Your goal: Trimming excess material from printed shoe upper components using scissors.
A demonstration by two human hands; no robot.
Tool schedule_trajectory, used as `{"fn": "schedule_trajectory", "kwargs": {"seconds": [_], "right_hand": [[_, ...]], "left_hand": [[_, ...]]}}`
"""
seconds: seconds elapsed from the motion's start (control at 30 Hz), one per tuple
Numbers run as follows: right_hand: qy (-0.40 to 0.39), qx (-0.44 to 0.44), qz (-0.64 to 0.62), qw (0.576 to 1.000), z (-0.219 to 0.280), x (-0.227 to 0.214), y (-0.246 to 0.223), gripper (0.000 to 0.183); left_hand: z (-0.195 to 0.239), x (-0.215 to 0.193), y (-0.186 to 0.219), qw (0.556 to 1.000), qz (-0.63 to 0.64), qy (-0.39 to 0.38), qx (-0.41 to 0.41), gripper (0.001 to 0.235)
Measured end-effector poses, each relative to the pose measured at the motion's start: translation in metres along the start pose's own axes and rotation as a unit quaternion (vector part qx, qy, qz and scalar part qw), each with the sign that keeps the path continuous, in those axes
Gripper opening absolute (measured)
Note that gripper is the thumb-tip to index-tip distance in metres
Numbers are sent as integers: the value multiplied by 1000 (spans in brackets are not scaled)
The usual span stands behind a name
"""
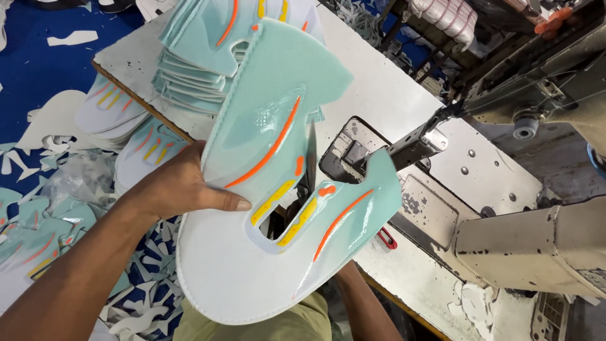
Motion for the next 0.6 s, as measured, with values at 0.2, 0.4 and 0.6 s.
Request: {"fn": "schedule_trajectory", "kwargs": {"seconds": [0.2,0.4,0.6], "right_hand": [[-1,3,-6,1000,4,32,-14,52],[0,10,-3,1000,-4,-13,4,57],[1,13,1,1000,-4,-52,17,63]], "left_hand": [[0,0,1,997,63,0,-42,86],[2,-5,-6,997,28,17,-71,89],[3,-5,-2,998,-3,10,-62,90]]}}
Point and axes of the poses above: each hand's wrist, its own z-axis away from the middle knuckle, its own x-axis out of the palm, y = z × x, the point moved 2 cm from there along -z, towards the middle knuckle, and after that the axes turned 3 degrees about z, right-handed, at the moved point
